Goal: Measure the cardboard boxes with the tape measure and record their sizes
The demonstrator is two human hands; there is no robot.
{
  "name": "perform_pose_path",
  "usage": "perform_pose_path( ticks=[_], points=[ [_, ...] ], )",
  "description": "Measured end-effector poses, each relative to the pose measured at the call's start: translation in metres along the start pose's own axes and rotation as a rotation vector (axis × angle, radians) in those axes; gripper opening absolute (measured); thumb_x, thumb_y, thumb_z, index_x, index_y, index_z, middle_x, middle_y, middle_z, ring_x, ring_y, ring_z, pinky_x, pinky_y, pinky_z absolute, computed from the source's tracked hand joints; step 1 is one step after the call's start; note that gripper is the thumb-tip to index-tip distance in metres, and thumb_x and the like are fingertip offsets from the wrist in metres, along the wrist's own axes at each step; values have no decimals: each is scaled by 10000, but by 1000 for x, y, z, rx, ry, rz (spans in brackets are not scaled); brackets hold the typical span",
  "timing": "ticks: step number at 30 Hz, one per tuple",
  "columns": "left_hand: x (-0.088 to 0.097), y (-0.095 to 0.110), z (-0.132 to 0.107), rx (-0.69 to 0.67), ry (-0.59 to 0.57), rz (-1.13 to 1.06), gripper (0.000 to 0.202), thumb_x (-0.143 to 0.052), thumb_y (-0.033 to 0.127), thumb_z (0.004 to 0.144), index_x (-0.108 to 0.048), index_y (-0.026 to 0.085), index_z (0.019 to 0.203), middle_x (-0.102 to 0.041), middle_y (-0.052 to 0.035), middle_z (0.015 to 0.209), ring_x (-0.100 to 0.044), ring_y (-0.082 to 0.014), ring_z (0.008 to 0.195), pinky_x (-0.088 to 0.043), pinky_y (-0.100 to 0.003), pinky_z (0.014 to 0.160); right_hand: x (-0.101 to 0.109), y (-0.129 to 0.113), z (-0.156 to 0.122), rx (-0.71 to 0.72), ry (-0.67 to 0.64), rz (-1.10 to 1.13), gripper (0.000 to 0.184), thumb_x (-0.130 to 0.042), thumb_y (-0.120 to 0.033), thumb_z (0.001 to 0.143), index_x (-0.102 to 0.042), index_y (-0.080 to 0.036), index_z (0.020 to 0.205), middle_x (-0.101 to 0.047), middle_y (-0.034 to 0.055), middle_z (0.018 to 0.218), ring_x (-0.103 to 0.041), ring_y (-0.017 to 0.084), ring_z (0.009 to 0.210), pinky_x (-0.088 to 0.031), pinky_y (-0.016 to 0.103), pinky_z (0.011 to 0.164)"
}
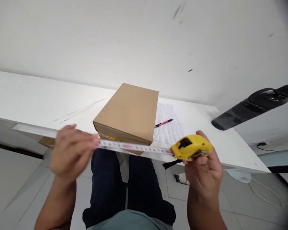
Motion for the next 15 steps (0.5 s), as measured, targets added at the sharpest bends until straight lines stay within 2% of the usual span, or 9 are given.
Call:
perform_pose_path(
  ticks=[3,5,6,8,11,13,15],
  points=[
    [-28,70,-5,-198,-89,-97,185,-791,203,857,-723,355,939,-785,115,877,-682,-122,770,-558,-393,990,-18,8,-23,-60,-220,9,540,-744,-462,895,-641,-320,1405,-711,115,1276,-725,267,966,-625,375,736],
    [-41,100,-11,-246,7,-194,142,-834,276,827,-714,333,878,-779,104,856,-665,-112,775,-574,-346,945,-29,14,-35,-94,-336,40,533,-760,-461,881,-658,-314,1382,-744,115,1215,-738,282,964,-632,388,762],
    [-47,107,-15,-236,56,-231,168,-859,322,801,-700,316,852,-767,93,840,-656,-112,778,-579,-331,934,-29,18,-37,-111,-353,57,520,-762,-466,877,-673,-307,1364,-754,114,1191,-740,281,957,-631,382,764],
    [-58,105,-24,-174,118,-248,304,-884,478,745,-668,303,869,-728,63,822,-648,-128,793,-589,-329,928,-22,28,-34,-146,-312,83,487,-759,-469,881,-697,-297,1332,-756,107,1191,-733,265,968,-620,352,766],
    [-60,79,-34,-45,141,-141,619,-725,780,720,-634,317,1121,-691,-29,960,-665,-207,953,-590,-407,956,-4,47,-21,-231,-236,136,533,-732,-470,904,-651,-293,1400,-752,83,1094,-698,205,857,-592,312,714],
    [-54,59,-33,28,139,-21,790,-583,858,758,-568,300,1315,-663,-104,1107,-627,-268,1129,-545,-454,1019,-3,64,-18,-337,-266,153,616,-735,-462,903,-581,-288,1474,-729,51,981,-634,160,721,-566,291,648],
    [-55,46,-24,48,71,109,853,-547,864,777,-522,292,1410,-634,-149,1239,-536,-319,1294,-455,-500,1116,-12,82,-22,-468,-332,157,685,-768,-444,880,-540,-287,1506,-709,29,947,-583,134,665,-542,267,602]
  ],
)
Point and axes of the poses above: each hand's wrist, its own z-axis towards the middle knuckle, its own x-axis out of the back of the hand, y = z × x, the point moved 9 cm from there along z, towards the middle knuckle
